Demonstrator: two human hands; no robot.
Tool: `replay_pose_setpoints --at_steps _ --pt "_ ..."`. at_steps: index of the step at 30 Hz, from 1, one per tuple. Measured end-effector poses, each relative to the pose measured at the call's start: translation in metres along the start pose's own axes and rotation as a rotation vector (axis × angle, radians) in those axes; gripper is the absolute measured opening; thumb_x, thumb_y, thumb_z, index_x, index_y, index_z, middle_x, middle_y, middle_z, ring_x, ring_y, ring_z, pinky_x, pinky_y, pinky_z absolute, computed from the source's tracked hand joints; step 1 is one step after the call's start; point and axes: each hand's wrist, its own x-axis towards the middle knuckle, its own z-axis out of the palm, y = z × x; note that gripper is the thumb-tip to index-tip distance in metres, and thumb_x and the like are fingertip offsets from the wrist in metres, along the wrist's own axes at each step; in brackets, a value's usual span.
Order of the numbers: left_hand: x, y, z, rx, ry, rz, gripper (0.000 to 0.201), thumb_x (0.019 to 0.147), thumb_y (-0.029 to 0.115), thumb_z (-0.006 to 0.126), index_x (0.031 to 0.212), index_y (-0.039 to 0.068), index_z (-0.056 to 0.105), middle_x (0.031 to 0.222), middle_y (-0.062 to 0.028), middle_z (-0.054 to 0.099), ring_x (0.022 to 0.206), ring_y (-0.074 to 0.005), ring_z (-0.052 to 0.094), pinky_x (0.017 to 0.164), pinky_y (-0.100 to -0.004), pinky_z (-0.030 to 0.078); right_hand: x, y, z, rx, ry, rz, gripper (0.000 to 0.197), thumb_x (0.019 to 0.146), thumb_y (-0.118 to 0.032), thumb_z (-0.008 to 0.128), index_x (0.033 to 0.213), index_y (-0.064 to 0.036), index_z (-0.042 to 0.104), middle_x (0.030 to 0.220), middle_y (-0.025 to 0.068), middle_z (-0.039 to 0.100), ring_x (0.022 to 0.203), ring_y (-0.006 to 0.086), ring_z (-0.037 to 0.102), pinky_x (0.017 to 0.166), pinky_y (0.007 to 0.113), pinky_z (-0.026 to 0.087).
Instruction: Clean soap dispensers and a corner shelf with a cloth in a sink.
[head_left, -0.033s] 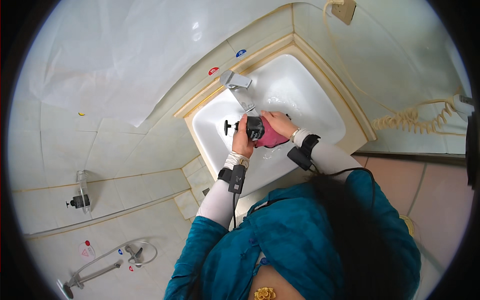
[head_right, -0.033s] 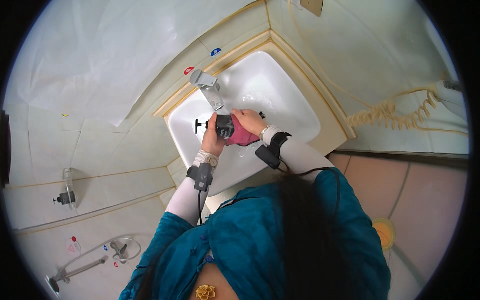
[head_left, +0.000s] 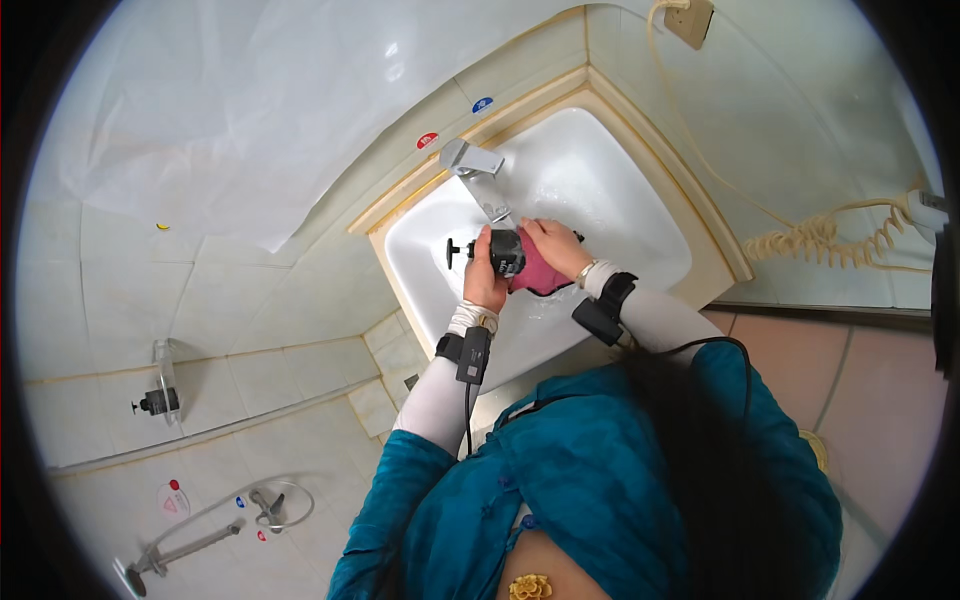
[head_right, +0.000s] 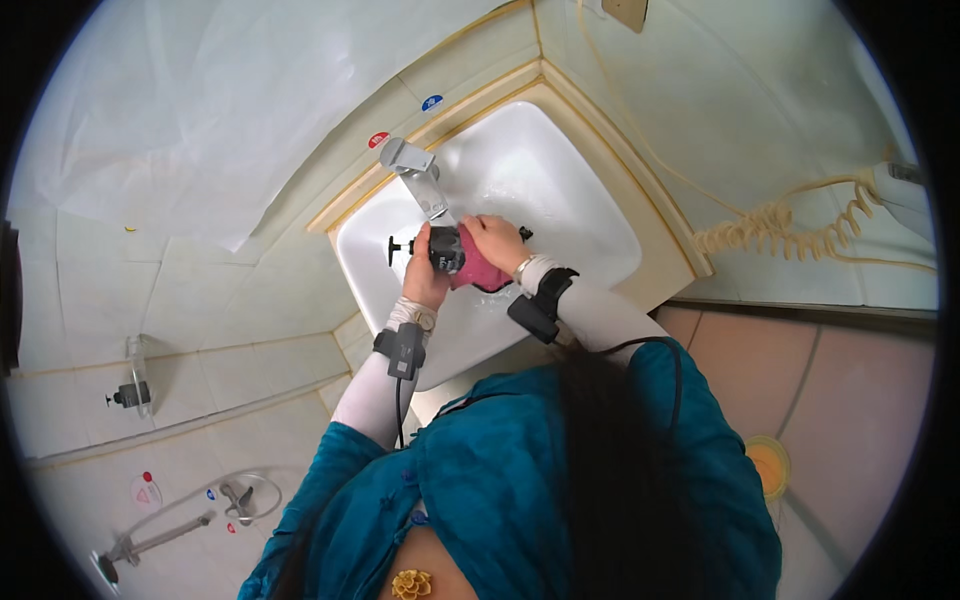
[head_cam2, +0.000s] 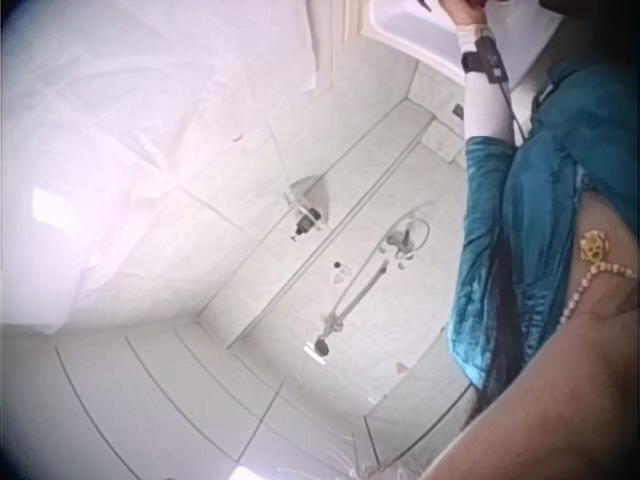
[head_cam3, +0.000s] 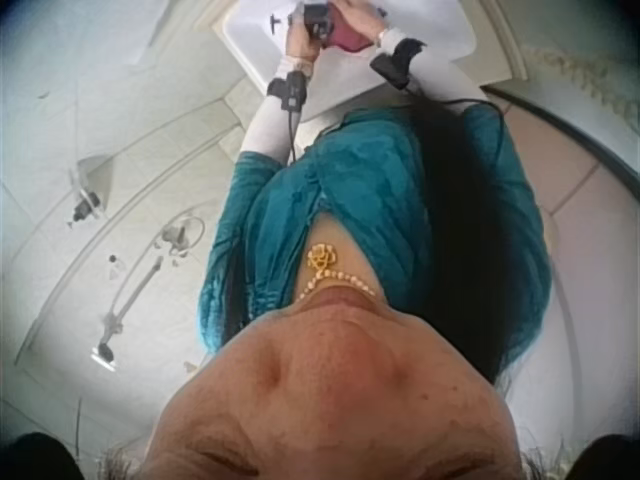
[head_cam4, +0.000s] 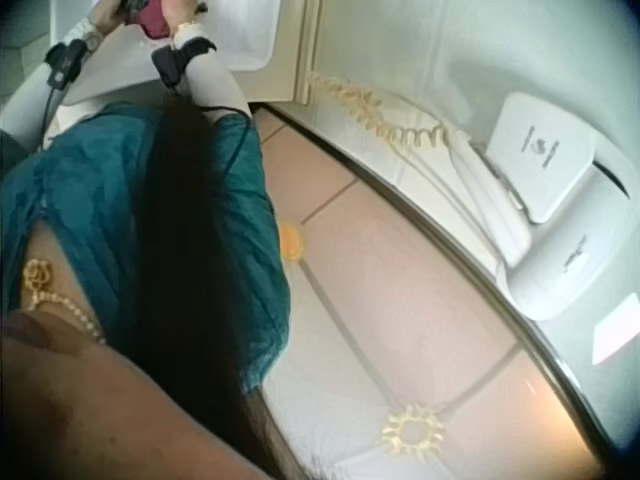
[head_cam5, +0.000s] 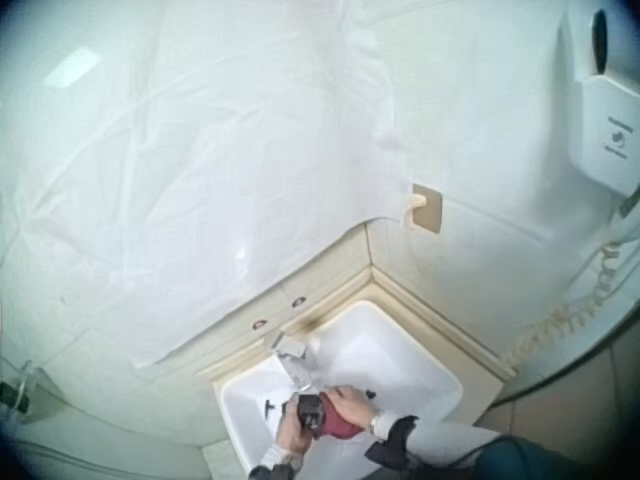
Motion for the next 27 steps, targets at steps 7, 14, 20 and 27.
replay_pose_setpoints --at_steps 7,14,20,27 --pt "-0.017 0.026 0.017 0.152 0.055 0.166 0.043 0.088 0.034 0.069 0.120 0.013 0.049 0.102 -0.0030 0.064 0.090 -0.0178 0.064 0.062 -0.0360 0.054 -0.023 -0.013 0.036 0.845 0.130 0.150 0.051 0.091 -0.032 0.065 0.126 0.0031 0.051 0.118 0.0119 0.058 0.104 0.0172 0.057 0.087 0.029 0.049" --pt "-0.033 0.044 0.001 0.577 -0.312 0.233 0.079 0.076 0.011 0.079 0.140 0.014 0.033 0.123 -0.0059 0.056 0.101 -0.0193 0.063 0.070 -0.0338 0.058 -0.013 0.021 0.022 0.662 0.023 0.226 0.039 0.095 -0.031 0.060 0.116 0.0019 0.062 0.106 0.0064 0.065 0.090 0.0127 0.062 0.080 0.027 0.051" --pt "-0.024 0.023 0.003 0.641 0.058 0.273 0.059 0.074 0.008 0.079 0.120 0.008 0.042 0.107 -0.0074 0.063 0.088 -0.0185 0.066 0.065 -0.0332 0.059 -0.028 -0.002 0.022 0.148 0.174 -0.071 0.027 0.088 -0.027 0.065 0.102 -0.0045 0.071 0.093 0.0112 0.070 0.078 0.0233 0.065 0.074 0.030 0.049" --pt "-0.006 0.002 -0.017 0.448 -0.014 0.268 0.054 0.075 0.002 0.076 0.119 0.007 0.046 0.108 -0.0083 0.063 0.092 -0.0220 0.066 0.074 -0.0372 0.060 -0.037 -0.019 0.047 -0.043 0.244 -0.589 0.025 0.091 -0.026 0.059 0.108 -0.0108 0.069 0.118 0.0153 0.063 0.107 0.0298 0.059 0.094 0.040 0.043"
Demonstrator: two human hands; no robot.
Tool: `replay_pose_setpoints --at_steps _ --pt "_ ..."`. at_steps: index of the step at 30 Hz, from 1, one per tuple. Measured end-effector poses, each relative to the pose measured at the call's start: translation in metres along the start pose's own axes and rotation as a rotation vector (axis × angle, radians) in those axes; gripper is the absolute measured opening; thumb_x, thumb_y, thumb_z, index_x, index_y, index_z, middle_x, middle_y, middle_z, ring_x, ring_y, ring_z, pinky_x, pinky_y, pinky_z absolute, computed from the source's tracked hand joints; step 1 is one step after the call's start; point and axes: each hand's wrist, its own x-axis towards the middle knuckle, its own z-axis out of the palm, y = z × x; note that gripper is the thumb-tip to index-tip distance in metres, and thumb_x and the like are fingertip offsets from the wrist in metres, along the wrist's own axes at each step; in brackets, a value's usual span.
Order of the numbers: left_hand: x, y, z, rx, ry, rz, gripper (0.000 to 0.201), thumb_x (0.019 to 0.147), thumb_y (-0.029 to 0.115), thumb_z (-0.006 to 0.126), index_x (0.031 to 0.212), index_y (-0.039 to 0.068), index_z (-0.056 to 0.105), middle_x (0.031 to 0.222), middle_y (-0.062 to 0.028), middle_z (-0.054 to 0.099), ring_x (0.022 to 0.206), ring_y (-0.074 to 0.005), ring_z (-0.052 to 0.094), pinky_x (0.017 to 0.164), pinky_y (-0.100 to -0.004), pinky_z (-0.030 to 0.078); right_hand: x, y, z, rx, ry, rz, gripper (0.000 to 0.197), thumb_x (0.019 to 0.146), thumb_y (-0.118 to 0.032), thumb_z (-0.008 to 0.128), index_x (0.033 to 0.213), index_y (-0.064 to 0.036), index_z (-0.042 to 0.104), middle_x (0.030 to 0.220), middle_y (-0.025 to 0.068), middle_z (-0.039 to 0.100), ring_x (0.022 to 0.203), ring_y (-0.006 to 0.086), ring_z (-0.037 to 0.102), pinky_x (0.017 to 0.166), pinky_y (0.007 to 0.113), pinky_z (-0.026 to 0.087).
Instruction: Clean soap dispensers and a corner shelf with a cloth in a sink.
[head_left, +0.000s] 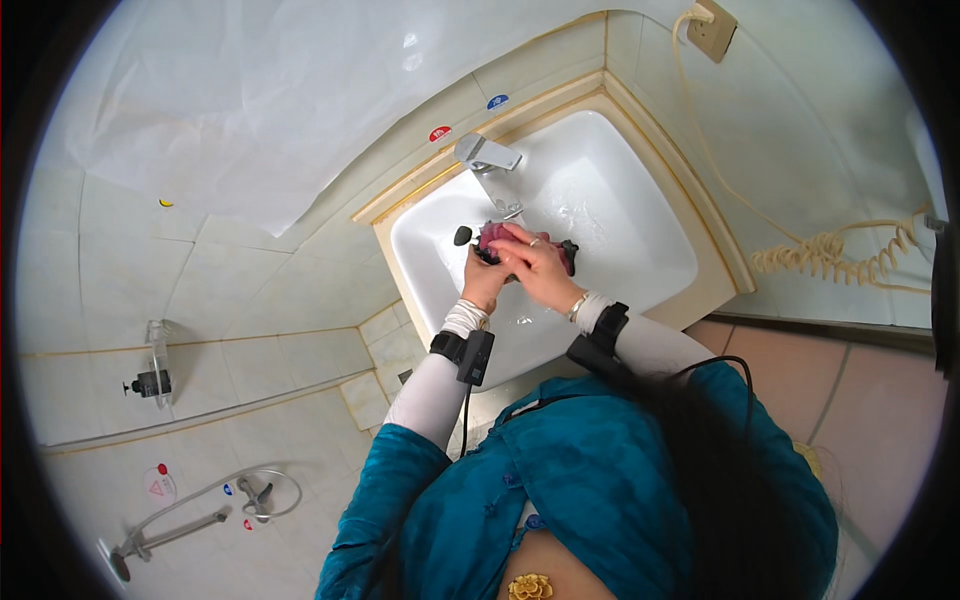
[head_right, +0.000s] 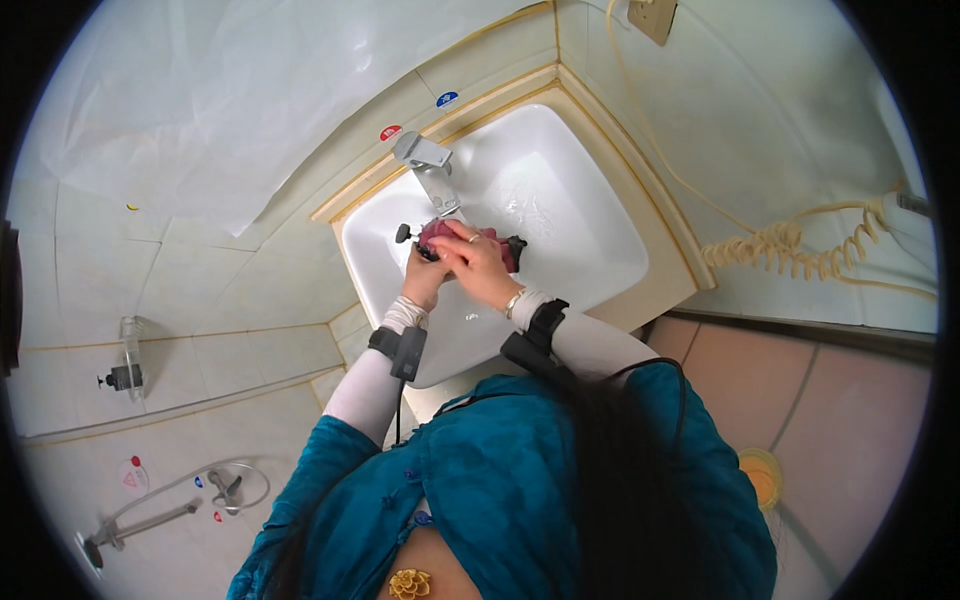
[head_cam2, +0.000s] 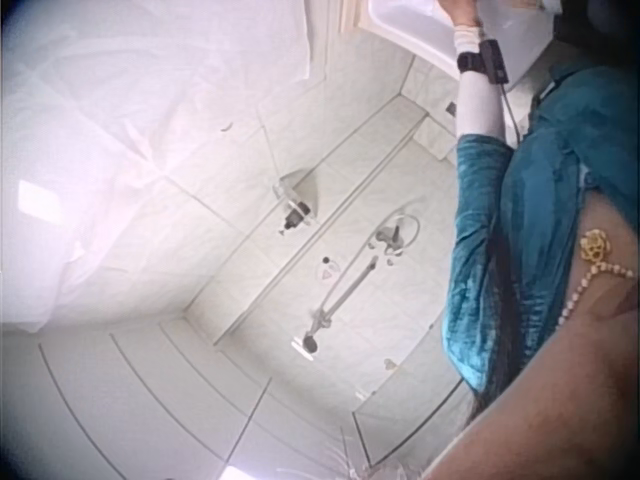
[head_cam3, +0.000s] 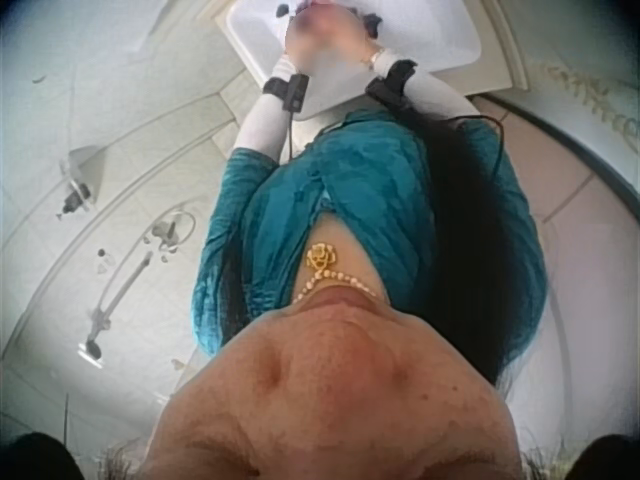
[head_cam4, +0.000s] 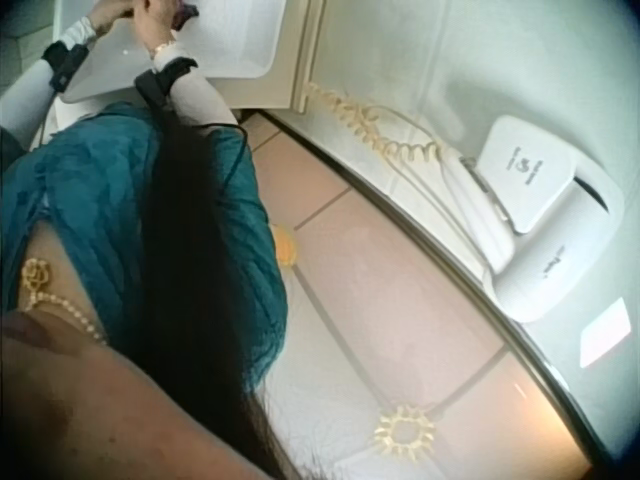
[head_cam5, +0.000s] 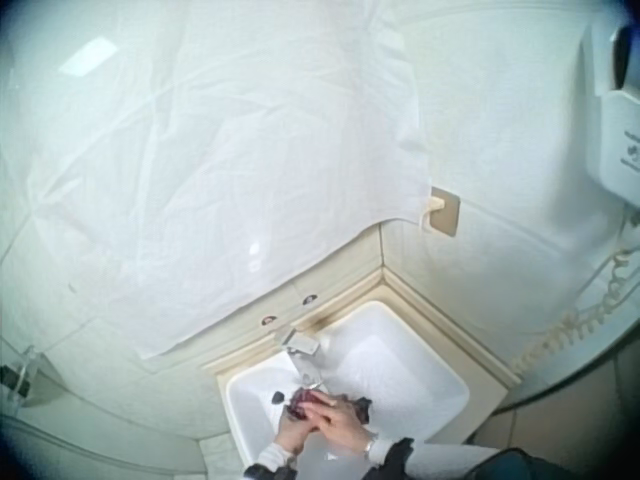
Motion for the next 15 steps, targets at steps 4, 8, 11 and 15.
replay_pose_setpoints --at_steps 4,8,11,15 --pt "-0.004 -0.004 0.003 0.057 -0.062 0.208 0.064 0.067 -0.004 0.080 0.121 0.006 0.047 0.107 -0.0050 0.062 0.095 -0.0171 0.063 0.081 -0.0321 0.056 0.015 0.026 -0.013 0.181 -0.131 0.410 0.030 0.095 -0.028 0.053 0.113 -0.0059 0.063 0.107 0.0177 0.066 0.099 0.0319 0.062 0.088 0.037 0.047" --pt "0.002 0.020 -0.009 0.219 -0.002 0.301 0.067 0.060 -0.005 0.082 0.119 0.006 0.050 0.104 -0.0027 0.062 0.094 -0.0151 0.062 0.085 -0.0301 0.052 0.007 0.035 -0.032 0.166 -0.324 0.646 0.030 0.094 -0.026 0.054 0.108 -0.0002 0.062 0.095 0.0190 0.068 0.085 0.0326 0.065 0.079 0.037 0.049" --pt "0.023 0.024 -0.038 0.407 0.115 0.358 0.068 0.058 -0.005 0.082 0.118 0.007 0.052 0.103 -0.0028 0.062 0.095 -0.0158 0.062 0.086 -0.0310 0.052 -0.003 0.069 -0.031 0.001 -0.290 0.538 0.028 0.089 -0.022 0.059 0.105 -0.0001 0.065 0.090 0.0186 0.069 0.079 0.0285 0.066 0.076 0.036 0.051" --pt "0.051 -0.003 -0.085 0.466 0.222 0.388 0.067 0.055 -0.003 0.082 0.114 0.005 0.051 0.111 -0.0080 0.058 0.100 -0.0208 0.059 0.088 -0.0325 0.049 0.009 0.079 -0.021 0.238 0.026 0.591 0.034 0.084 -0.012 0.065 0.114 0.0024 0.061 0.097 0.0170 0.069 0.086 0.0231 0.065 0.077 0.033 0.051"
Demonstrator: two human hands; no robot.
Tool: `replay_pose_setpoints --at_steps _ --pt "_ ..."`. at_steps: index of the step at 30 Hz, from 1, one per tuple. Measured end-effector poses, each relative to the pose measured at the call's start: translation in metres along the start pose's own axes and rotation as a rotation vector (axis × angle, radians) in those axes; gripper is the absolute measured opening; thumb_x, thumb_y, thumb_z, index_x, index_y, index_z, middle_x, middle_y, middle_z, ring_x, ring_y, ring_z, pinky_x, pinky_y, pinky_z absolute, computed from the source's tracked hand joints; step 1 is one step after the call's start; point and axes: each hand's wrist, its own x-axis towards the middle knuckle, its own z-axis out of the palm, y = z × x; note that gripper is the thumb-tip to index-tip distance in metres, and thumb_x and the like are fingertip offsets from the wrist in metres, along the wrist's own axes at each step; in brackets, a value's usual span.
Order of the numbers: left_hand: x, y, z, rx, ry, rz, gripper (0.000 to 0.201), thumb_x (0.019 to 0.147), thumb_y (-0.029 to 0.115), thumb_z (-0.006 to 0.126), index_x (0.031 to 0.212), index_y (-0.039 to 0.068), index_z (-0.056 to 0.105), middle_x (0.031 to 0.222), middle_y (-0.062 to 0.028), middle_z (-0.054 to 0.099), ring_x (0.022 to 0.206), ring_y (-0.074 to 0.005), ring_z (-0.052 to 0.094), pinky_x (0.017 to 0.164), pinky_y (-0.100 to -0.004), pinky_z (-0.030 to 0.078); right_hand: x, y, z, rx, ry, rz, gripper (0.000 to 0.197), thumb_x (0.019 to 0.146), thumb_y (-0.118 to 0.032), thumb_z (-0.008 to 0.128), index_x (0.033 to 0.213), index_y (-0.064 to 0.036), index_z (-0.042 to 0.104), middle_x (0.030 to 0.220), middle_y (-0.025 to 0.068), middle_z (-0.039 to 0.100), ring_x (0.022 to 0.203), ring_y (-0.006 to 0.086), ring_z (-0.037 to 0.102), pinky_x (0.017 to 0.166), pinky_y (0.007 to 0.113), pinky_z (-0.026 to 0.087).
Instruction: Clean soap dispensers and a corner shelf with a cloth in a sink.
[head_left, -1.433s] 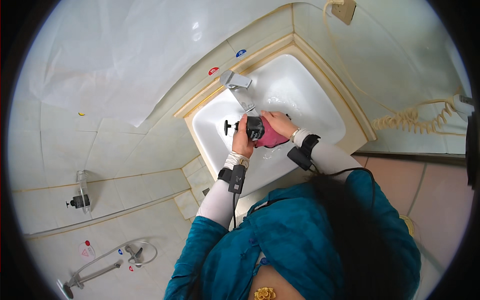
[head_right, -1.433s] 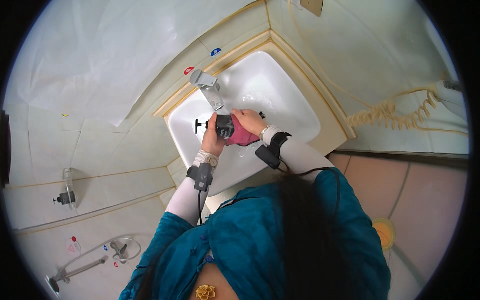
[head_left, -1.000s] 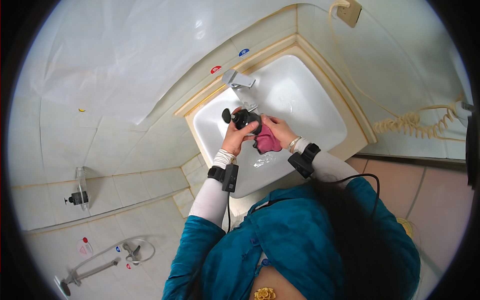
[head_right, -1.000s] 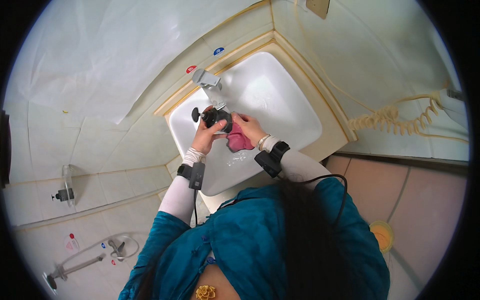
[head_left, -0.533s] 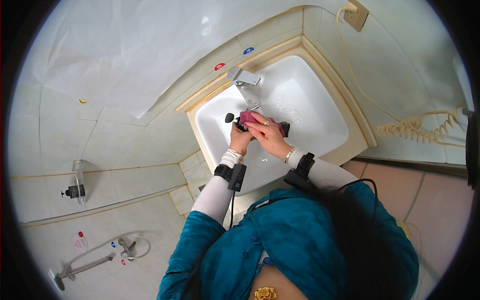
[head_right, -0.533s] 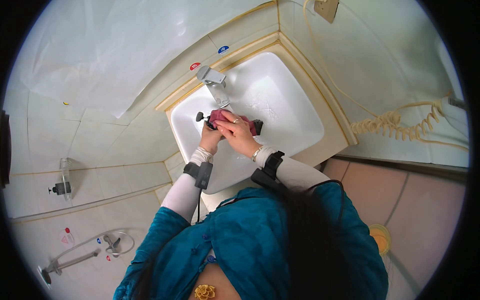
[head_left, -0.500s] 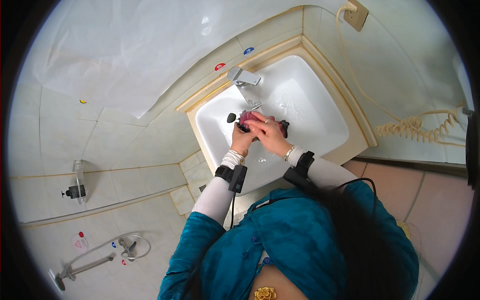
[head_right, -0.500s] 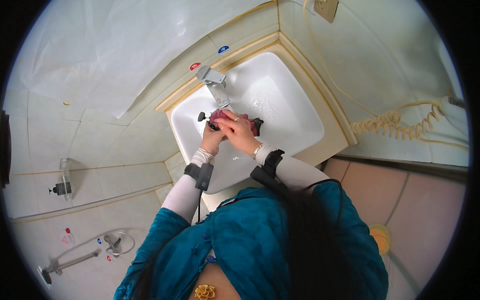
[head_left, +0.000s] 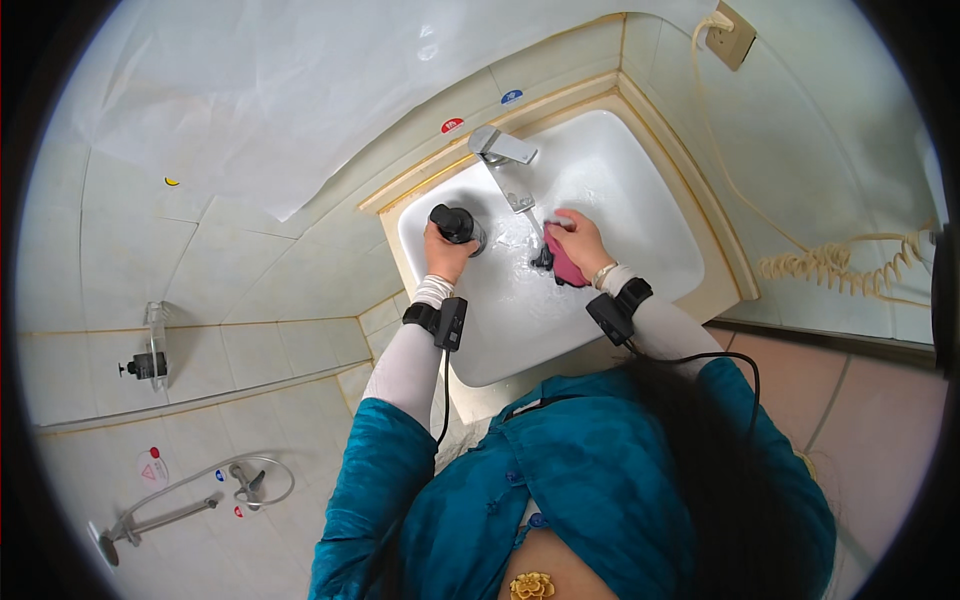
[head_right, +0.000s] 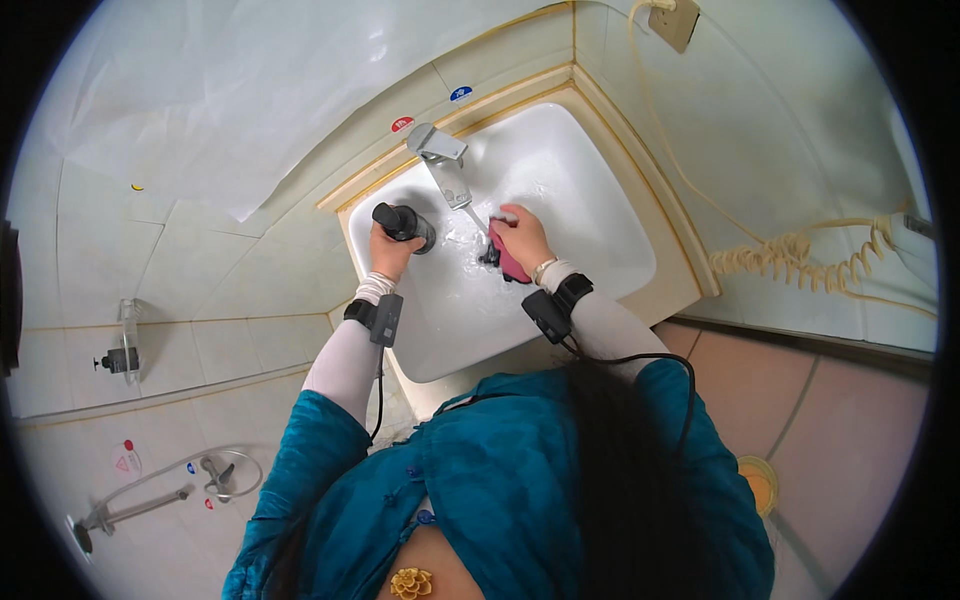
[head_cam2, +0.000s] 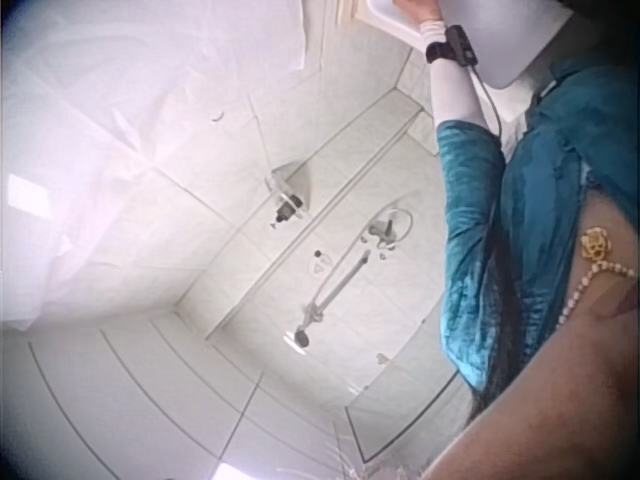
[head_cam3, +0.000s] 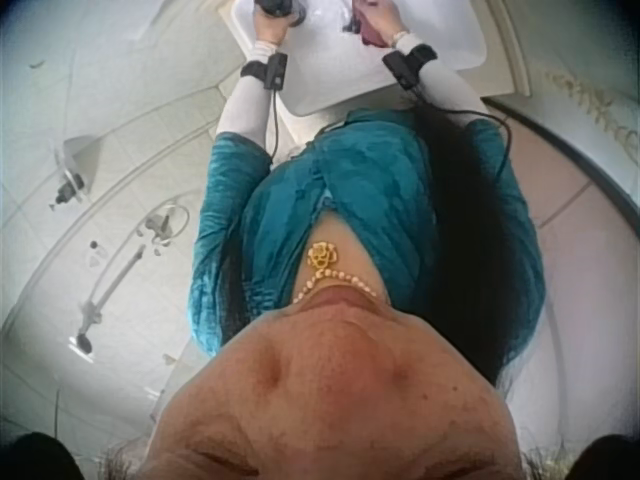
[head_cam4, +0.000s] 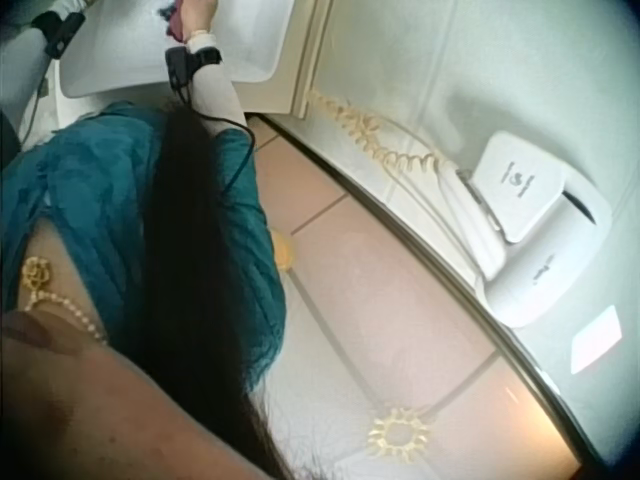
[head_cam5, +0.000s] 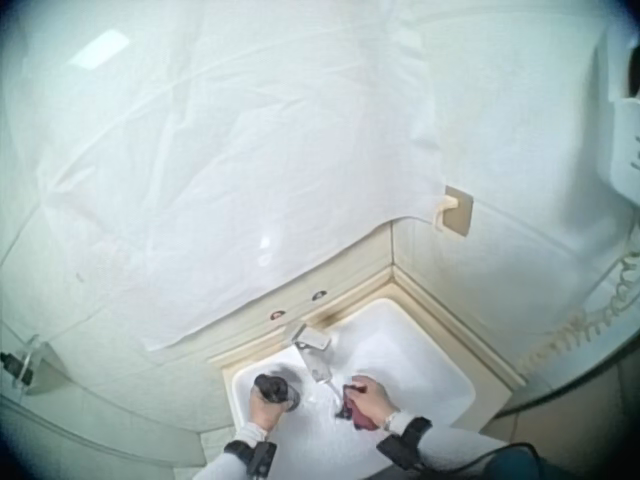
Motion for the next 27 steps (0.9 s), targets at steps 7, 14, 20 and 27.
replay_pose_setpoints --at_steps 7,14,20,27 --pt "-0.006 -0.021 -0.002 -0.078 0.003 0.030 0.095 0.056 -0.008 0.080 0.137 0.005 0.033 0.126 -0.0109 0.050 0.110 -0.0229 0.055 0.093 -0.0324 0.047 -0.002 -0.022 0.013 0.099 -0.219 0.036 0.043 0.078 -0.004 0.068 0.118 0.0033 0.057 0.101 0.0125 0.068 0.088 0.0177 0.064 0.080 0.028 0.049" --pt "-0.054 0.005 -0.042 -0.174 0.150 -0.135 0.076 0.069 -0.012 0.071 0.136 0.008 0.041 0.123 -0.0079 0.052 0.103 -0.0188 0.059 0.087 -0.0311 0.052 -0.012 -0.003 0.020 -0.118 -0.237 -0.049 0.035 0.077 -0.007 0.067 0.110 0.0011 0.063 0.092 0.0093 0.069 0.082 0.0162 0.064 0.075 0.029 0.051" --pt "-0.077 0.031 -0.192 -0.395 0.471 -0.183 0.045 0.082 -0.004 0.062 0.125 0.003 0.052 0.118 -0.0078 0.055 0.098 -0.0187 0.061 0.076 -0.0323 0.055 0.005 0.033 0.011 -0.176 -0.257 -0.056 0.035 0.079 -0.002 0.068 0.114 0.0018 0.063 0.105 0.0085 0.067 0.096 0.0178 0.063 0.087 0.030 0.049" --pt "-0.101 0.012 -0.473 -0.079 1.070 0.042 0.025 0.090 0.009 0.058 0.114 0.003 0.057 0.098 -0.0051 0.060 0.080 -0.0125 0.058 0.062 -0.0278 0.053 -0.018 0.022 0.010 -0.138 -0.185 0.109 0.032 0.081 0.000 0.065 0.113 0.0032 0.061 0.104 0.0094 0.066 0.095 0.0193 0.062 0.087 0.031 0.049"
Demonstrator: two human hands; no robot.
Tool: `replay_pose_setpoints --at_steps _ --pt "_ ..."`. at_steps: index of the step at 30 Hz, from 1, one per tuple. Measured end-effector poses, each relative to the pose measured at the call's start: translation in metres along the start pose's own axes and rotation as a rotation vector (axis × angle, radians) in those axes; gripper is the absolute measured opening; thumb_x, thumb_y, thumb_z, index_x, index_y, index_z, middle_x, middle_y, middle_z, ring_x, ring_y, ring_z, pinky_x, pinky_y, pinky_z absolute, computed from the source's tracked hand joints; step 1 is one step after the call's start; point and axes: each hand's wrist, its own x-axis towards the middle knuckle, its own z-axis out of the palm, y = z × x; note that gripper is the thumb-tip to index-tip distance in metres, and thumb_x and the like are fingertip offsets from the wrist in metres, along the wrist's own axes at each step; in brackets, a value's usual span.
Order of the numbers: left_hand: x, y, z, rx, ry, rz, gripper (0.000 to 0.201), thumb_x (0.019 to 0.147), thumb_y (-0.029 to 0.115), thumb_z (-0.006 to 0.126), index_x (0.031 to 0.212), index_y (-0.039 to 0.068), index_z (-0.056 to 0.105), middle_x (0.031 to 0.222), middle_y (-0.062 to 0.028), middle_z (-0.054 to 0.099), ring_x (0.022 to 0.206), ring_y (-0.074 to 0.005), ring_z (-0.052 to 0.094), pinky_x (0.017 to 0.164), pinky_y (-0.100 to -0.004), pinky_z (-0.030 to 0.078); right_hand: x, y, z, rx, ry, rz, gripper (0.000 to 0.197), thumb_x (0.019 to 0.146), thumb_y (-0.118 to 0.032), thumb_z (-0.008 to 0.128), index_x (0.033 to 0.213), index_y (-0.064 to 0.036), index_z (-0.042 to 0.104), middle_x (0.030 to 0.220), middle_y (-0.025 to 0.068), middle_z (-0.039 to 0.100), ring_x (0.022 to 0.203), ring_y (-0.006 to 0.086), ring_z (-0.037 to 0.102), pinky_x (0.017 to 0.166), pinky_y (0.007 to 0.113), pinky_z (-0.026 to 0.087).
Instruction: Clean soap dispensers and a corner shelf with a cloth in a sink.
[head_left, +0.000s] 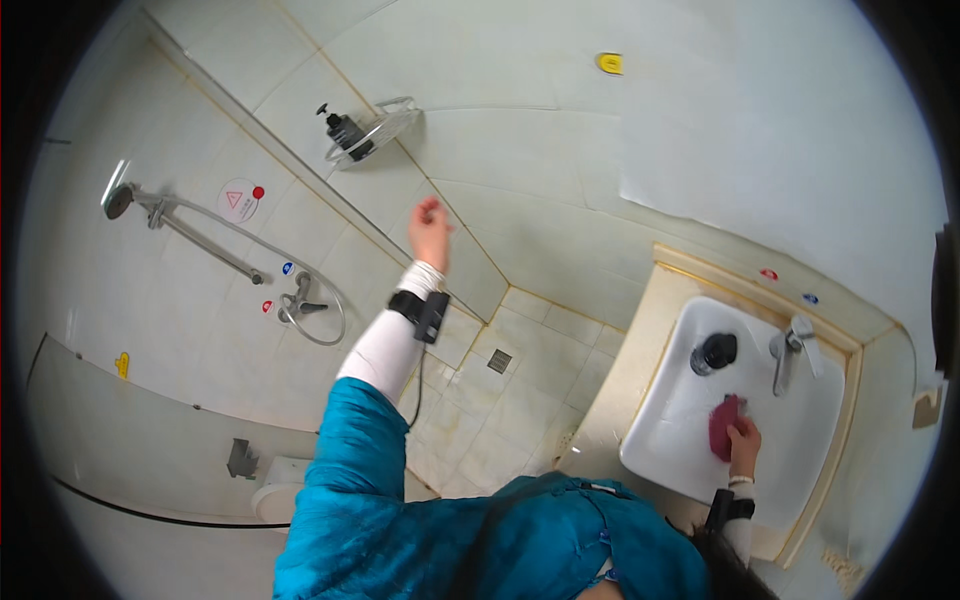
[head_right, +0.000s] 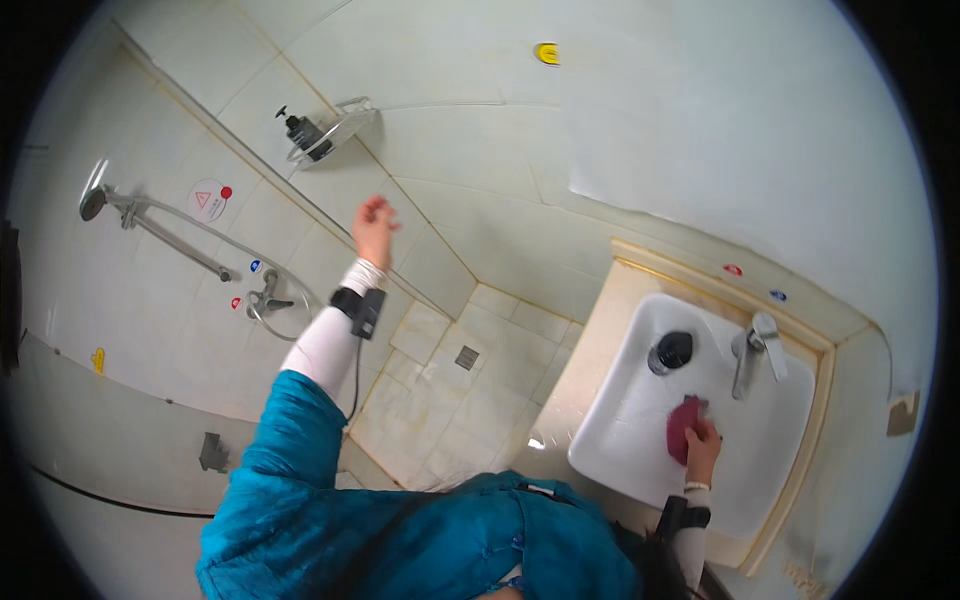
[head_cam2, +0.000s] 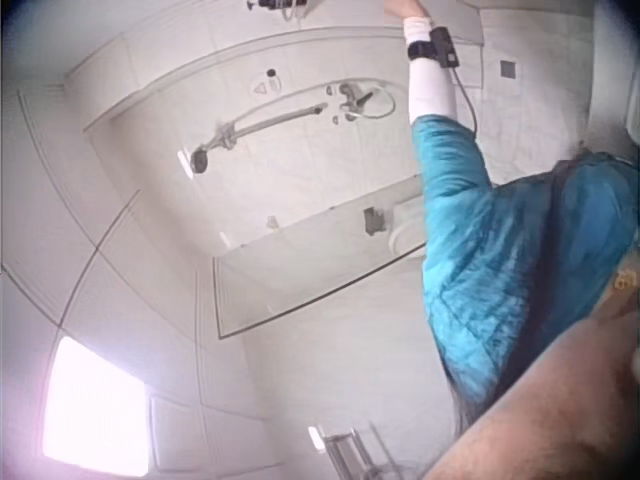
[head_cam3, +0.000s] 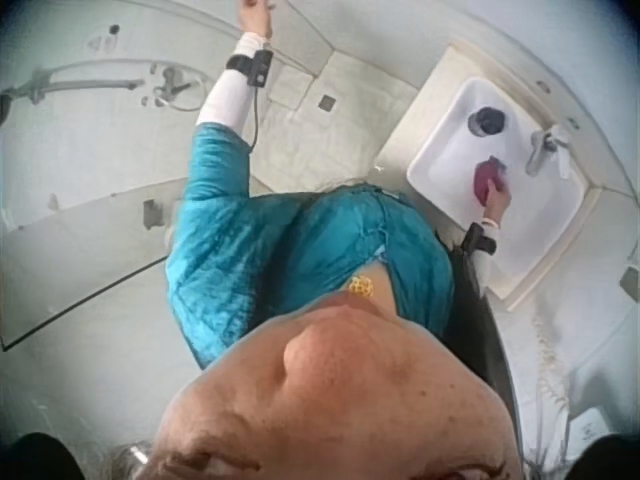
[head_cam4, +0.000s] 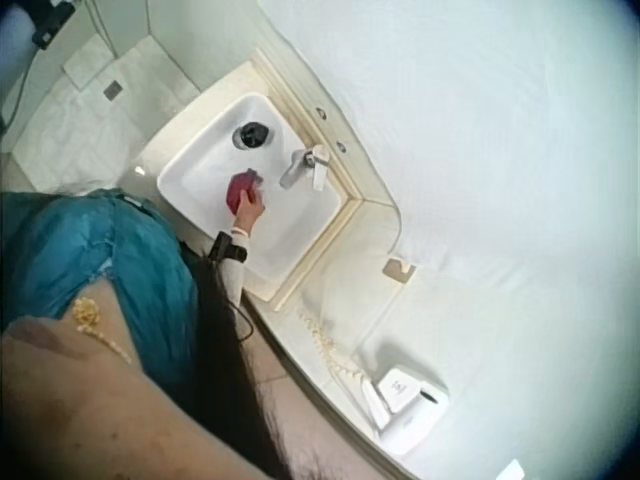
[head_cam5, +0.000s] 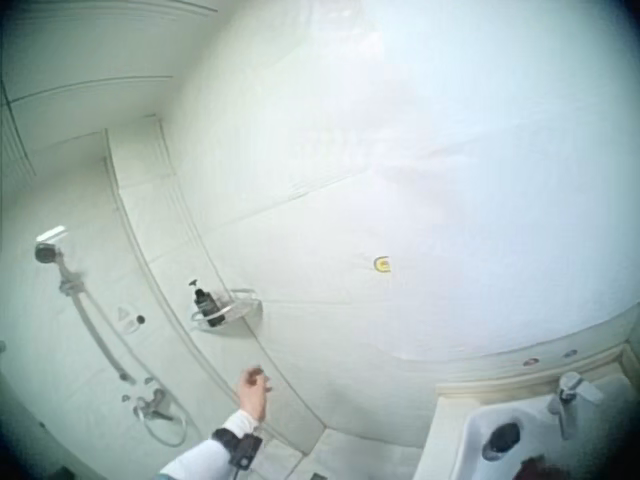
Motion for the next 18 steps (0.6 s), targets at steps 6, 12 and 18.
replay_pose_setpoints --at_steps 6,12,18 --pt "0.192 0.032 -0.110 0.167 0.278 0.263 0.029 0.087 0.016 0.065 0.113 0.003 0.058 0.101 -0.0057 0.060 0.088 -0.0143 0.059 0.064 -0.0283 0.052 0.009 0.026 0.009 -0.246 0.115 -0.084 0.036 0.079 -0.001 0.066 0.114 0.0044 0.060 0.104 0.0108 0.066 0.095 0.0196 0.062 0.085 0.031 0.049" --pt "0.323 0.032 -0.145 0.277 0.347 0.213 0.057 0.077 0.027 0.074 0.123 0.000 0.056 0.121 -0.0206 0.058 0.108 -0.0281 0.058 0.092 -0.0366 0.046 -0.010 0.025 0.041 -0.161 0.208 -0.011 0.031 0.077 0.002 0.065 0.108 0.0036 0.062 0.099 0.0105 0.066 0.088 0.0179 0.062 0.080 0.030 0.050" --pt "0.399 -0.008 -0.148 0.364 0.288 0.143 0.070 0.074 0.032 0.079 0.127 -0.004 0.052 0.123 -0.0181 0.056 0.109 -0.0237 0.056 0.093 -0.0331 0.044 -0.024 0.033 0.062 -0.125 0.278 -0.027 0.029 0.075 0.007 0.063 0.104 0.0014 0.063 0.092 0.0056 0.065 0.083 0.0161 0.061 0.077 0.027 0.049"
